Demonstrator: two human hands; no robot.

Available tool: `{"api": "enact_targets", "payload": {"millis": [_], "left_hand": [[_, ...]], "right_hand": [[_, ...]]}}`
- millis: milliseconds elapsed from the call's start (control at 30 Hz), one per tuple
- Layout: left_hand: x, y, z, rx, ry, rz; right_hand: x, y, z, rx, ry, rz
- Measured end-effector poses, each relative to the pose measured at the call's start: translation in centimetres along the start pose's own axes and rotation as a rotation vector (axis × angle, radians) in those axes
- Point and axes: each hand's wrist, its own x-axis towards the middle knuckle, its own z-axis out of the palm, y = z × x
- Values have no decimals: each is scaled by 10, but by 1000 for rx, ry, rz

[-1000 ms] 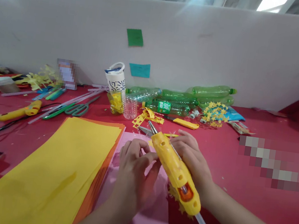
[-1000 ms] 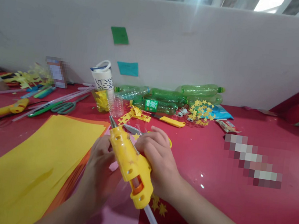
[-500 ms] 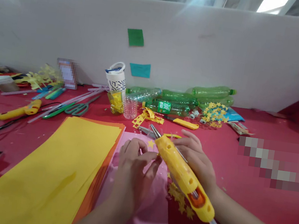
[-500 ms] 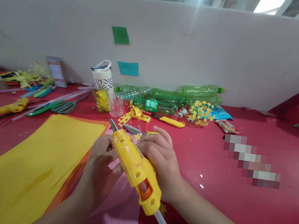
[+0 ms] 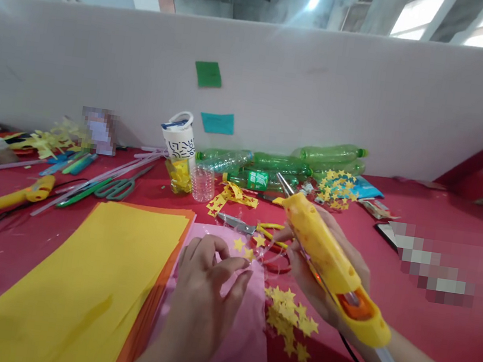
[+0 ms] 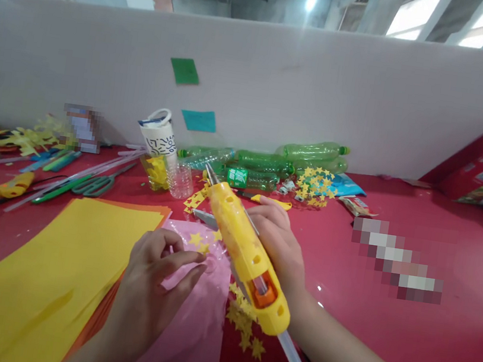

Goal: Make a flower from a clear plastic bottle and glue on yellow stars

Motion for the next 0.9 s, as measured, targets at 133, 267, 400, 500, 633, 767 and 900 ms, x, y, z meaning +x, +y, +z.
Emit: {"api": "enact_targets", "payload": {"millis": [133,267,400,500,633,767,900], "left_hand": [[1,0,-3,24,4,24],[5,3,-11,29,-18,15],[10,3,-20,-34,19,-19],[14,-1,-29,-90,44,-104],[19,-13,-42,-100,16,-246],[26,-29,-48,-143,-53,-390],[35,-37,-38,-373,-249,-502]], "right_hand": [[0,5,-2,52,27,28],[3,1,-3,127,20,22],[12,-8,-6,158,-9,243],[18,-7,-6,227,-13,505],[22,8,-4,359,-106,581],[25,15,-4,337,-157,615],[27,13,-7,320,-181,612]]}}
